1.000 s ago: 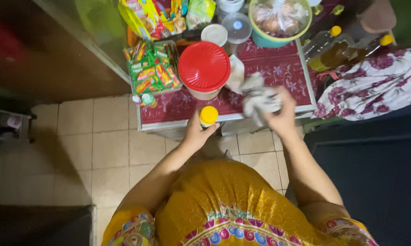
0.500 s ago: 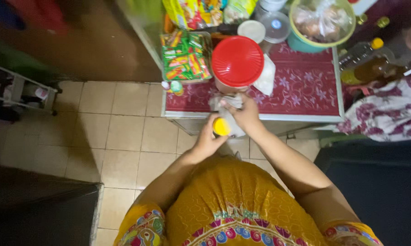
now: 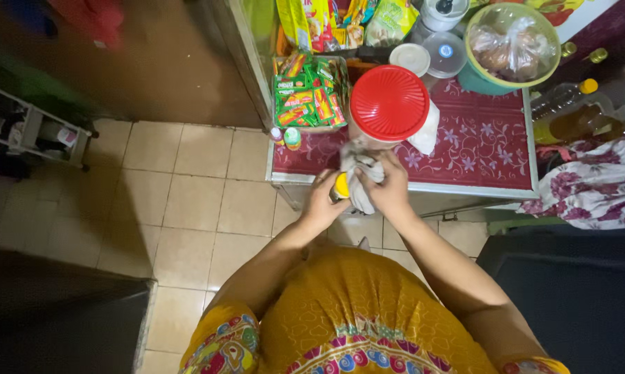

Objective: The person wipes the inside of a glass display cabinet with a cloth, moving various packaged food items aside to reach different areas. They handle multiple snack packages, a red-lidded container, and a large tin, then wipe the glass door and interior surfaces.

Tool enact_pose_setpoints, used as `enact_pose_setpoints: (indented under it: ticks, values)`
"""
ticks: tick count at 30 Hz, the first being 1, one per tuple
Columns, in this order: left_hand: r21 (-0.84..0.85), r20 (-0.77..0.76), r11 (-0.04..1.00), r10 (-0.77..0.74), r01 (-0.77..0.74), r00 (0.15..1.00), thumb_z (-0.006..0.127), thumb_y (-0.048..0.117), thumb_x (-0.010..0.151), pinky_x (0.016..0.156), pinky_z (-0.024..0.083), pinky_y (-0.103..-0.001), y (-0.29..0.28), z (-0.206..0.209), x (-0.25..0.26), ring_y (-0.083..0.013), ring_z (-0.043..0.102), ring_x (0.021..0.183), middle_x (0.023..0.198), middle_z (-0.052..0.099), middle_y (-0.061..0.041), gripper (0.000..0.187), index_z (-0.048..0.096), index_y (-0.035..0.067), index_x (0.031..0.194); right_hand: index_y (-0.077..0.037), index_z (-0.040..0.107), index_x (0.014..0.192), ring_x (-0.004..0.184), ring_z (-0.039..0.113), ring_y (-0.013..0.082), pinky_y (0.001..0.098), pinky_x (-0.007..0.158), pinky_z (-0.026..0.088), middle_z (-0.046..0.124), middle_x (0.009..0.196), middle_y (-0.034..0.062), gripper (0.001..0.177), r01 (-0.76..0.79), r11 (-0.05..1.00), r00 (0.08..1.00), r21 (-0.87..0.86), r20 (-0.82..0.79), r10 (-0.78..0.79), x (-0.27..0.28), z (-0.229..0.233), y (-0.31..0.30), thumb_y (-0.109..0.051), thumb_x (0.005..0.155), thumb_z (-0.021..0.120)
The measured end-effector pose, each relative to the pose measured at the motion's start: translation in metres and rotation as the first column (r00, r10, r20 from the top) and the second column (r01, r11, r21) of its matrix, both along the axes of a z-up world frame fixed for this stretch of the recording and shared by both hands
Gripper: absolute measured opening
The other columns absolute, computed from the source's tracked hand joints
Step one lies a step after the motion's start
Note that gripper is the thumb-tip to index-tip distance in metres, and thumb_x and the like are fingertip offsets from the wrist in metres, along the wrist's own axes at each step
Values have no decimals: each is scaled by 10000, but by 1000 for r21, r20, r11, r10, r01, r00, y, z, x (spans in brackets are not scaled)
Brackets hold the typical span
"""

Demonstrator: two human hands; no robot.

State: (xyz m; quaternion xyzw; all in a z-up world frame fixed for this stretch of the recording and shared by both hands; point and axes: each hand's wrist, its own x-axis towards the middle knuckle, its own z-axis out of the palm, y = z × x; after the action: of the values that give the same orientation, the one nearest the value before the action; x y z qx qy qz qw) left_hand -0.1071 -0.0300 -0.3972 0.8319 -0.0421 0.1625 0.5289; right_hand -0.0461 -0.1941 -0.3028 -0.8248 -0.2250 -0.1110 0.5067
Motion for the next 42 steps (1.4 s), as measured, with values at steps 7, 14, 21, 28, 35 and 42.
enact_pose_setpoints:
  ticks: [7, 14, 21, 28, 35, 42]
  values:
    - [242, -28, 920, 325, -309, 945, 908, 243, 739, 1036, 421, -486, 27, 1, 31, -376, 558, 1163, 1143, 695, -152, 660, 616, 91, 1310, -50, 735, 1176, 901, 703, 282, 360, 825, 547, 690, 987, 144, 384, 124, 990, 988, -64, -79, -129, -21, -15, -20, -106, 807, 824]
    - [18, 295, 946, 305, -324, 906, 879, 235, 764, 995, 421, -491, 36, 14, 26, -376, 559, 1177, 1266, 602, -187, 767, 492, 36, 1396, -58, 737, 1181, 980, 714, 286, 379, 879, 557, 714, 1089, 156, 388, 138, 987, 989, -83, -44, -142, -25, -14, -20, -116, 807, 820]
    - [54, 77, 828, 554, -558, 829, 853, 232, 847, 815, 504, -414, 69, 14, 40, -265, 568, 920, 936, 558, -60, 483, 659, 153, 1282, -77, 734, 1198, 934, 710, 292, 365, 847, 554, 710, 1056, 145, 396, 144, 987, 982, -70, -112, -151, -23, -14, -16, -113, 809, 801]
    - [166, 242, 809, 521, -564, 819, 862, 277, 810, 774, 524, -421, 74, 1, 50, -280, 625, 953, 1011, 632, -62, 407, 635, 181, 1134, -60, 725, 1196, 970, 701, 304, 368, 873, 551, 701, 1075, 157, 398, 66, 993, 997, -97, -35, -70, -16, -12, -7, -118, 813, 817]
    - [69, -12, 888, 457, -455, 889, 846, 298, 910, 646, 522, -389, 74, -9, 39, -234, 643, 643, 794, 650, -61, 481, 568, 129, 1265, -41, 719, 1193, 1070, 700, 309, 375, 949, 544, 706, 1168, 165, 382, -6, 999, 1000, -46, -14, 5, -10, 14, 1, -110, 830, 816]
    - [37, 210, 969, 231, -244, 950, 754, 77, 863, 821, 581, -407, 49, 38, 14, -349, 729, 948, 1223, 702, -210, 431, 638, 10, 1273, -3, 665, 1239, 1204, 619, 359, 424, 1027, 493, 641, 1248, 195, 483, -273, 962, 954, 22, 137, 268, -4, 49, 32, -107, 796, 828]
